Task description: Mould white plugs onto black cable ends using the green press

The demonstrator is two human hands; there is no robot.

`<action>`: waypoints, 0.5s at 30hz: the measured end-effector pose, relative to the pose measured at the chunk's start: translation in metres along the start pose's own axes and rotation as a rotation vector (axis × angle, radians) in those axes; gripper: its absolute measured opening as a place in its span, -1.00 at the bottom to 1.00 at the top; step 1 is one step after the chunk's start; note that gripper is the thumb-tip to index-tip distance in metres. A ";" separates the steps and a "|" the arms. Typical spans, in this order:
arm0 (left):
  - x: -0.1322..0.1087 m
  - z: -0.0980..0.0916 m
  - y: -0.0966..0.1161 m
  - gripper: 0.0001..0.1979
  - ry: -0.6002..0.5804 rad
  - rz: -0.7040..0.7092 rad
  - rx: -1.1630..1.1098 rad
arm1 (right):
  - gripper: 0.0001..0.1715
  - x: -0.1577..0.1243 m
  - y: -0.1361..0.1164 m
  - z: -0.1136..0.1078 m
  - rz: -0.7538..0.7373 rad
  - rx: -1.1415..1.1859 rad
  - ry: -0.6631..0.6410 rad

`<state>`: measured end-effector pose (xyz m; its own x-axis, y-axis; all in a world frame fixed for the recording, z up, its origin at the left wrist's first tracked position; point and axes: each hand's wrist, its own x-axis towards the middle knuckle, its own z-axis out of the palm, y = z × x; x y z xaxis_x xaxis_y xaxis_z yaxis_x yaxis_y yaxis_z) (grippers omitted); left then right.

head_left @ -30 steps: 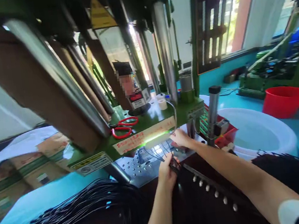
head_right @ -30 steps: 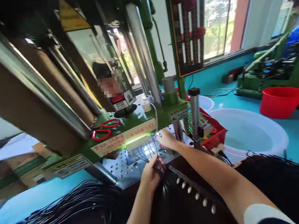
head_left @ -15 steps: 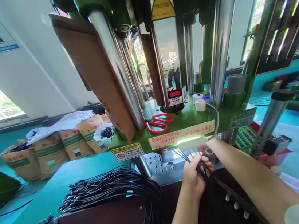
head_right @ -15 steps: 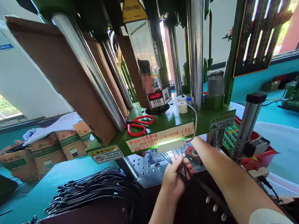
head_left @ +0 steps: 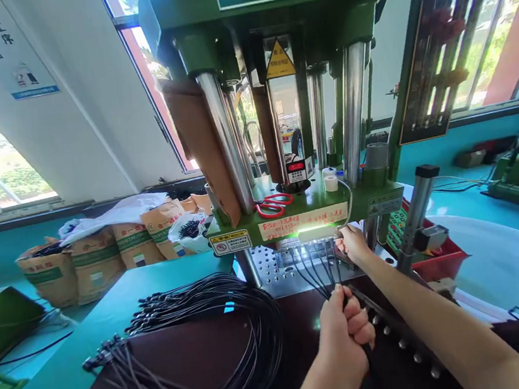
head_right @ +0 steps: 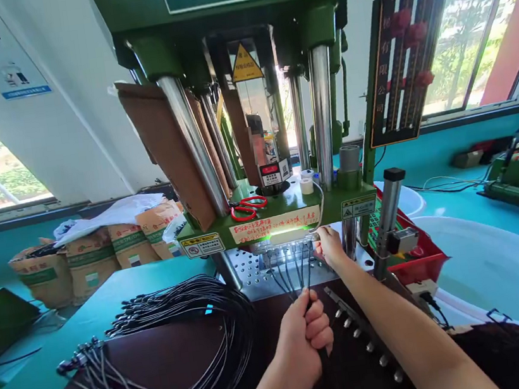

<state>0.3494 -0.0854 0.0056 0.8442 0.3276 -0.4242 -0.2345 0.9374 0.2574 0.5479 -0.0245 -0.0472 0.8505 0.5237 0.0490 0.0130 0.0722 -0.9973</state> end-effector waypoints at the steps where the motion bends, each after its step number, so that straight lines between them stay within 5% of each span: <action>1: -0.010 -0.008 -0.005 -0.66 -0.008 0.013 0.006 | -0.68 -0.006 -0.001 -0.001 0.009 0.017 0.008; 6: -0.075 -0.050 -0.029 -0.66 -0.169 0.019 0.190 | -0.70 -0.030 -0.006 -0.013 0.041 0.073 0.032; 9: -0.115 -0.066 -0.014 -0.65 -0.153 0.082 0.304 | -0.80 -0.045 -0.005 -0.033 0.058 0.082 0.074; 11: -0.138 -0.068 0.020 -0.69 -0.121 0.181 0.284 | -0.83 -0.056 -0.002 -0.051 0.070 0.080 0.110; 15: -0.158 -0.070 0.135 -0.84 -0.052 0.854 0.200 | -0.88 -0.079 0.009 -0.092 0.105 0.058 0.176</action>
<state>0.1508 -0.0027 0.0469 0.4412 0.8971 0.0216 -0.7112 0.3348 0.6181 0.5288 -0.1429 -0.0649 0.9245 0.3746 -0.0707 -0.1066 0.0759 -0.9914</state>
